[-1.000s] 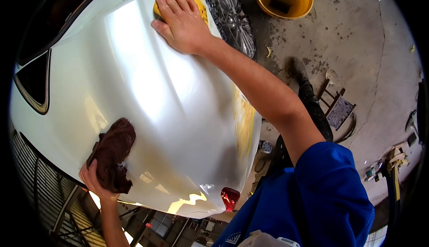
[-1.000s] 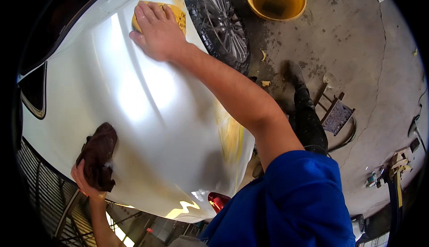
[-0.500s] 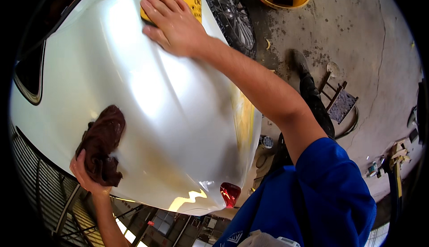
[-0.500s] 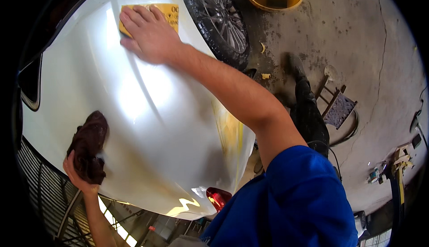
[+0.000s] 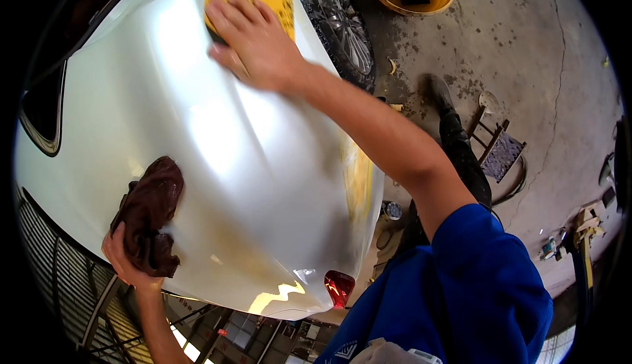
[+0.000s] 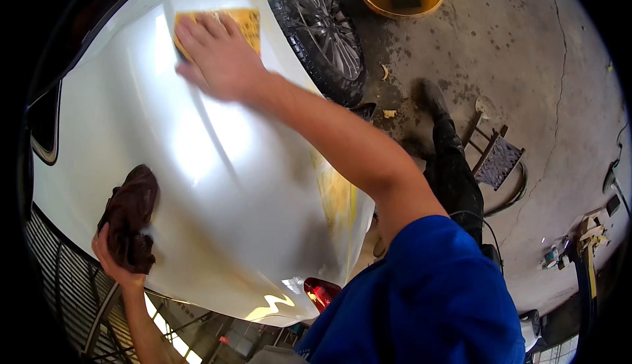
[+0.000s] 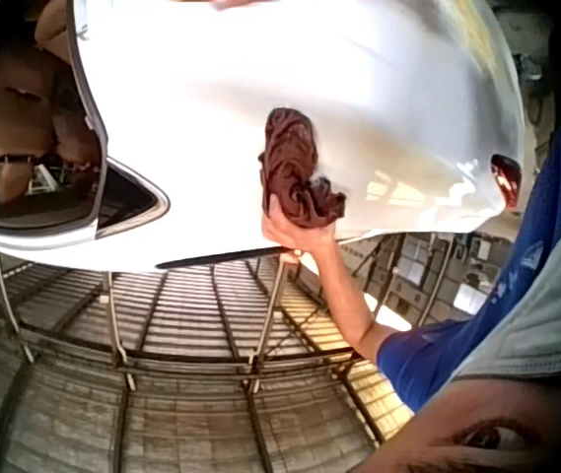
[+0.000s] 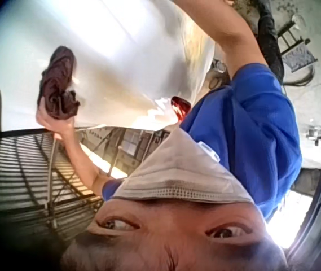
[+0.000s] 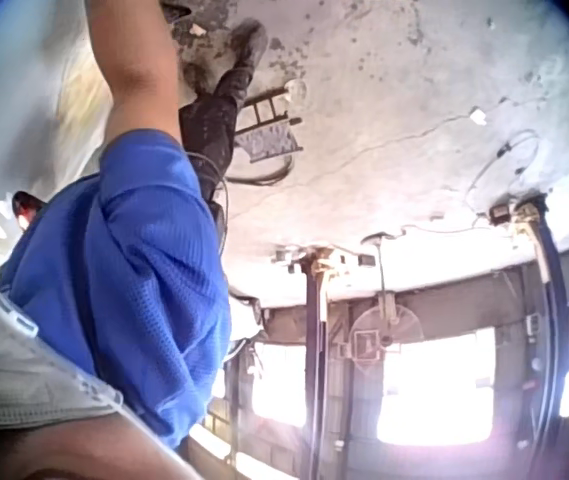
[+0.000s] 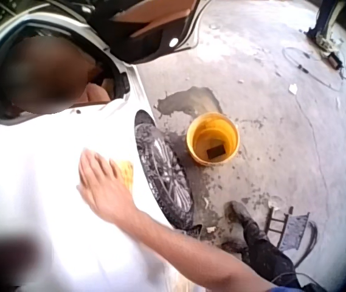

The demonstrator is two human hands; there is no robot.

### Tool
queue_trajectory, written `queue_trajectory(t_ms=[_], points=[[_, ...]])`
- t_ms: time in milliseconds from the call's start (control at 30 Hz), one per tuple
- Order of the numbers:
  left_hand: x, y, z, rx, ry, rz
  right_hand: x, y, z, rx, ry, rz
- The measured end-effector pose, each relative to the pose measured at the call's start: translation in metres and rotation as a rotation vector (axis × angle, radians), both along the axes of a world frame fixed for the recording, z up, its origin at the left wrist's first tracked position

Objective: The person sands the rear quarter panel of a white car using a sanding block and a cloth. They repeatedly dip the sanding block into a yellow bucket of water and wipe the panel while working around the taillight and wheel arch.

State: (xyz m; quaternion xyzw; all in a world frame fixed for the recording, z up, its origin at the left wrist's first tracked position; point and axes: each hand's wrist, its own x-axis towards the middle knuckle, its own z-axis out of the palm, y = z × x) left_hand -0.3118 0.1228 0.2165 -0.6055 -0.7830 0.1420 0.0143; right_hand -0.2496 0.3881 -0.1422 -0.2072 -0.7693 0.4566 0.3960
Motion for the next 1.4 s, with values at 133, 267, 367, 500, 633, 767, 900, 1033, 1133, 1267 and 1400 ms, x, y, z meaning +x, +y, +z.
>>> queue_trajectory(t_ms=[133,267,367,500,633,767,900,1033,1133,1267,1400], points=[[0.000,-0.001,0.006,-0.007,0.016,0.017,0.018,-0.011,0.009,-0.006,-0.034,0.050],[-0.005,0.003,-0.003,0.025,0.010,0.007,-0.045,0.059,0.005,-0.085,0.088,-0.035],[-0.002,0.001,0.000,-0.020,0.013,0.054,-0.027,0.030,-0.002,-0.033,-0.011,-0.019],[0.003,-0.008,0.010,-0.038,0.054,0.041,0.022,-0.022,0.010,-0.042,-0.098,0.091],[0.000,0.005,0.004,-0.025,-0.014,0.035,-0.043,0.067,-0.009,-0.157,-0.027,-0.079],[-0.002,0.005,-0.003,-0.021,-0.003,0.044,-0.047,0.060,-0.008,-0.235,-0.133,-0.088],[0.003,-0.003,0.011,-0.062,0.035,0.044,-0.002,-0.005,0.014,-0.190,-0.164,0.045],[0.000,-0.003,0.010,-0.045,0.044,0.017,-0.050,0.067,-0.011,-0.292,-0.168,-0.080],[-0.007,0.001,0.000,-0.031,-0.001,0.045,-0.070,0.109,-0.034,-0.261,-0.156,-0.189],[-0.001,-0.008,0.014,-0.086,0.056,0.071,-0.022,0.030,-0.019,-0.214,-0.239,-0.086],[-0.005,-0.011,0.017,-0.083,0.112,0.021,-0.041,0.063,-0.022,-0.245,-0.245,-0.032]])
